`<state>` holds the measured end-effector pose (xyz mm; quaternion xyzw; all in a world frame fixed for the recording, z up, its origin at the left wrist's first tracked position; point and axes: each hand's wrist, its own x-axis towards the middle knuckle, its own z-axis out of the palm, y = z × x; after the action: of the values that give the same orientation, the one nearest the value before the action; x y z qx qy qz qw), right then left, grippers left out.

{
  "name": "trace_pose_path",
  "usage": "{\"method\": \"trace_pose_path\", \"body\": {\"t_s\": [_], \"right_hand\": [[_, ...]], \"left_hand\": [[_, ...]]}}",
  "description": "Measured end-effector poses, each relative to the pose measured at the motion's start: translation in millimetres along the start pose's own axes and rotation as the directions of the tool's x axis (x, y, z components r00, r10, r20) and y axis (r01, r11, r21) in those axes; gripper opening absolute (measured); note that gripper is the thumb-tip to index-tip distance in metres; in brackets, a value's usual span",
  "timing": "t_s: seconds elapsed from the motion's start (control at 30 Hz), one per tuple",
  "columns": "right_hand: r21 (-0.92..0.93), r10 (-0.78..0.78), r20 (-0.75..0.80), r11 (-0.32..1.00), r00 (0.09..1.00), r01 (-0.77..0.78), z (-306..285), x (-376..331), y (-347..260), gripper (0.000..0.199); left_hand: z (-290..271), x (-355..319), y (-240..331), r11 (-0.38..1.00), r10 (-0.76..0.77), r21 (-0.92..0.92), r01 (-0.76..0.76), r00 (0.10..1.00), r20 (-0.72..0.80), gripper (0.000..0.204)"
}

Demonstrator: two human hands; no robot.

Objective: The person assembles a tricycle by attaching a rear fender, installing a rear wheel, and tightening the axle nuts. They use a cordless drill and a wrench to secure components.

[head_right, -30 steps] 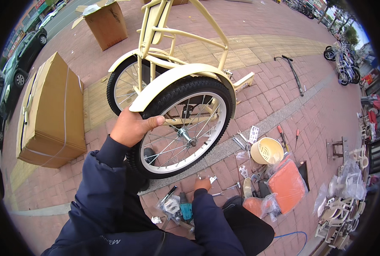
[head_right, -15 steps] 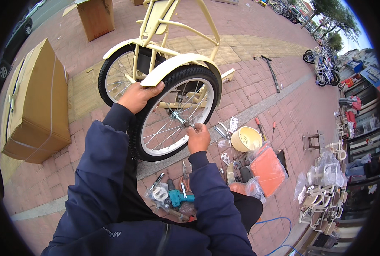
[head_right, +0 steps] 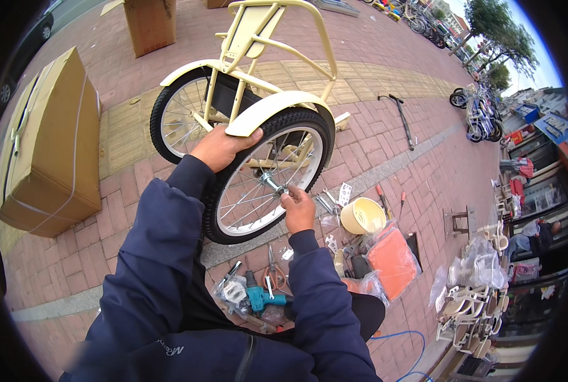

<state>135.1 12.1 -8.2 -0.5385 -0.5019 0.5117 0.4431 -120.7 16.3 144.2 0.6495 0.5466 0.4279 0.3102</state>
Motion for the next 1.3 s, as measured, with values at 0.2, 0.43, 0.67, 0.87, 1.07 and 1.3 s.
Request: {"method": "trace_pose_path", "body": {"t_s": [0.2, 0.43, 0.67, 0.87, 1.07, 1.3], "right_hand": [[0.302, 0.155, 0.018, 0.941, 0.988, -0.154, -2.9, -1.2, -2.1, 0.033], [-0.28, -0.221, -0.066, 0.94, 0.973, 0.195, 7.5, -12.5, 1.9, 0.031], [-0.583, -0.492, 0.057, 0.69, 0.869, 0.429, 5.0, -14.5, -4.0, 0.029], [-0.216, 0.091, -0.102, 0.97, 0.991, -0.111, 15.7, -13.7, -10.8, 0.045], [-0.447, -0.174, -0.209, 0.892, 0.962, 0.065, 27.0, -19.2, -18.5, 0.06], [-0.275, 0.368, 0.011, 0.895, 0.93, -0.351, 20.1, -11.0, -13.4, 0.052]], "left_hand": [[-0.4, -0.7, 0.2, 1.0, -0.018, -0.016, 0.018, 1.0, -0.018, 0.058], [-1.1, 1.0, -0.6, 0.996, -0.086, -0.006, 0.086, 0.996, -0.007, 0.061], [1.0, 1.8, -3.2, 0.989, -0.125, -0.084, 0.123, 0.992, -0.021, 0.056], [0.3, 0.8, -1.2, 0.907, -0.315, -0.286, 0.31, 0.949, 0.032, 0.055], [0.6, 0.4, -3.0, 0.846, -0.36, -0.398, 0.355, 0.931, 0.065, 0.05], [1.4, 1.1, -8.2, 0.844, -0.368, -0.399, 0.359, 0.928, 0.056, 0.051]]}}
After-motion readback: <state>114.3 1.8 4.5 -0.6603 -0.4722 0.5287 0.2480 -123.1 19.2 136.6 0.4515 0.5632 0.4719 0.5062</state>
